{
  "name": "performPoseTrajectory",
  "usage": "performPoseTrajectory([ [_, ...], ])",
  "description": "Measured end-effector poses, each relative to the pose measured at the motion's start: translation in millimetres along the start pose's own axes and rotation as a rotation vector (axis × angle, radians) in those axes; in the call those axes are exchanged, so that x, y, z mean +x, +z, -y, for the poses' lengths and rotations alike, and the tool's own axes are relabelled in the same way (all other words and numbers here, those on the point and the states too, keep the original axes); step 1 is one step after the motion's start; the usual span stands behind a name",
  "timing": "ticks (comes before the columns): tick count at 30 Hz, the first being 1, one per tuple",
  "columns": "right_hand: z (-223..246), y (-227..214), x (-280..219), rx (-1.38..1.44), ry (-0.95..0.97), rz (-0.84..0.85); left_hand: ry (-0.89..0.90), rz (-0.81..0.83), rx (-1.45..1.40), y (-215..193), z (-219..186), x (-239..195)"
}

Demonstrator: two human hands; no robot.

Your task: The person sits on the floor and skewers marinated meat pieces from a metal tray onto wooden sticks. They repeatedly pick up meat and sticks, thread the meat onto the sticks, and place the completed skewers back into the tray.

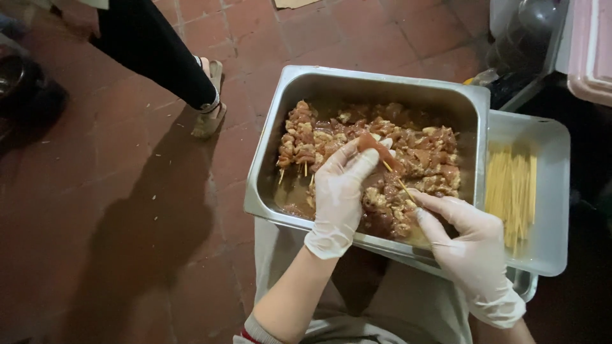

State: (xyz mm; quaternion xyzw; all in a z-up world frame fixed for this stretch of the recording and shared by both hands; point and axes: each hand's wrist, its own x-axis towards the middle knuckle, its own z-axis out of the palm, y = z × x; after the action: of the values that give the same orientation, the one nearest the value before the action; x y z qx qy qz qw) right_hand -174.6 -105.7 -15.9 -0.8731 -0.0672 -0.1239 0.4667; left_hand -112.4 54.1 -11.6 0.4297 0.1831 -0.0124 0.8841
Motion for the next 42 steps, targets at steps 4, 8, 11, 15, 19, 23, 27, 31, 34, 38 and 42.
performPoseTrajectory([
  [4, 3.3, -1.9, -1.2, 0.032, 0.049, 0.009, 0.036, 0.106, 0.064, -4.0, -8.6, -4.7],
  [8, -0.2, -3.5, -1.9, 0.063, 0.062, 0.019, 0.034, 0.287, 0.009, -9.0, -7.3, -5.2],
  [11, -4.0, -5.9, -0.2, 0.099, 0.044, 0.039, -0.096, 0.268, -0.028, -14.5, -7.0, 3.9],
  [15, 3.1, -5.6, 1.1, 0.112, 0.084, 0.045, -0.164, 0.195, -0.137, -22.3, 11.7, 16.3],
  [19, 0.3, 0.3, 0.4, 0.134, 0.114, 0.042, -0.141, 0.304, -0.083, -18.4, 1.5, 0.6],
  [23, -1.2, 0.9, -1.8, 0.091, 0.073, 0.041, -0.099, 0.381, -0.017, -23.3, -0.6, 4.0],
  [27, -3.7, 2.3, -3.7, 0.064, 0.094, 0.028, 0.098, 0.484, 0.035, -33.2, -2.7, 5.1],
  [31, -6.3, 5.7, -4.1, 0.056, 0.045, 0.003, 0.056, 0.521, -0.017, -33.6, -13.9, -0.1],
  [34, -5.9, 5.6, -3.8, -0.013, -0.060, 0.004, 0.163, 0.561, 0.099, -36.8, -8.4, 2.7],
  [38, -5.1, 5.0, -3.7, -0.027, -0.026, 0.015, 0.117, 0.489, -0.056, -35.8, 0.8, 7.0],
  [42, -6.8, 0.6, -1.2, -0.023, -0.073, 0.013, 0.102, 0.353, 0.078, -25.3, -6.2, 3.0],
])
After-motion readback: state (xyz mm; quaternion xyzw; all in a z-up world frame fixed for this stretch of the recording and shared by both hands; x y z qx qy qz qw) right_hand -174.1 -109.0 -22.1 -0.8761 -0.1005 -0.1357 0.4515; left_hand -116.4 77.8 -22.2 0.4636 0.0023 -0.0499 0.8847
